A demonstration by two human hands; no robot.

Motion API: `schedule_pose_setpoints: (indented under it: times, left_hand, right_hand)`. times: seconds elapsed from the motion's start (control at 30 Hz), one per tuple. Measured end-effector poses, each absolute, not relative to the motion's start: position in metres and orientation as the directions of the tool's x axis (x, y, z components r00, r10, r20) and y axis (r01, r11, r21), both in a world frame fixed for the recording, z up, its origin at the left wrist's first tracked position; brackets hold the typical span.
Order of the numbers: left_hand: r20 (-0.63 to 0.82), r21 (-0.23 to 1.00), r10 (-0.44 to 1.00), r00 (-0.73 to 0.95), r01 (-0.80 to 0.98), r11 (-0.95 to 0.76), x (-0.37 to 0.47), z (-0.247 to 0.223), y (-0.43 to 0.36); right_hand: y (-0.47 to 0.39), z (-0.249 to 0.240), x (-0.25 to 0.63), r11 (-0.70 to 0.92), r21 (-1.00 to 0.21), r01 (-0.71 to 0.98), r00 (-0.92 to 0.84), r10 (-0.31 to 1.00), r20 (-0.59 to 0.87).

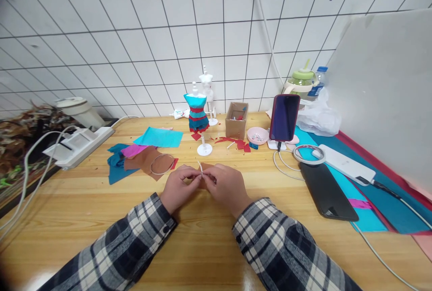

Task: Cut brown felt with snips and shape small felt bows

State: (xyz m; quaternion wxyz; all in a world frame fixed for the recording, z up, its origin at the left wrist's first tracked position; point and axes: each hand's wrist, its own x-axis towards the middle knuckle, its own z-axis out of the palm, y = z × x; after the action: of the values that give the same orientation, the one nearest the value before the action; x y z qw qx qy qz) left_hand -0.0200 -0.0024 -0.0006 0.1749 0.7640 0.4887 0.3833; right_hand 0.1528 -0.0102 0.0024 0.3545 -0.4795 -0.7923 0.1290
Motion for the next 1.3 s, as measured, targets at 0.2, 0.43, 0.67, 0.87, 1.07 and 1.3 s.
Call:
schedule_pose_setpoints:
  times: [0.2,0.43,0.67,0.87,1.07,1.3]
  left_hand:
    - [0.391,0.657,0.889,0.237,0.605,-0.45,-0.017,0.001,-0.004]
    - [0.359,0.762,0.894,0.267,0.47,-0.446,-0.018,0.009,-0.006]
    - [0.212,0.977,0.933,0.292,-0.037,-0.211,-0.025,0.004,-0.005]
    - [0.099,0.989,0.966,0.239,-0.135,-0.068,-0.027,-0.002,-0.001]
    - [0.043,0.999,0.966,0.255,0.0,-0.045,-0.022,0.004,-0.004]
    - [0.113,0.979,0.951,0.288,0.129,-0.155,-0.022,0.006,-0.001]
  right_hand:
    - [-0.011,0.006,0.15,0.464,-0.581,0.669,-0.245,0.875,0.417]
    - [-0.003,0.0,0.154,0.315,-0.713,0.626,-0.14,0.945,0.294]
    - [0.009,-0.007,0.163,0.174,-0.742,0.647,-0.063,0.982,0.176]
    - [0.012,-0.006,0.166,0.133,-0.707,0.695,-0.024,0.987,0.162]
    - [0.014,-0.005,0.174,0.119,-0.659,0.743,-0.005,0.985,0.173]
    - [0.014,-0.002,0.175,0.124,-0.581,0.804,-0.01,0.981,0.196]
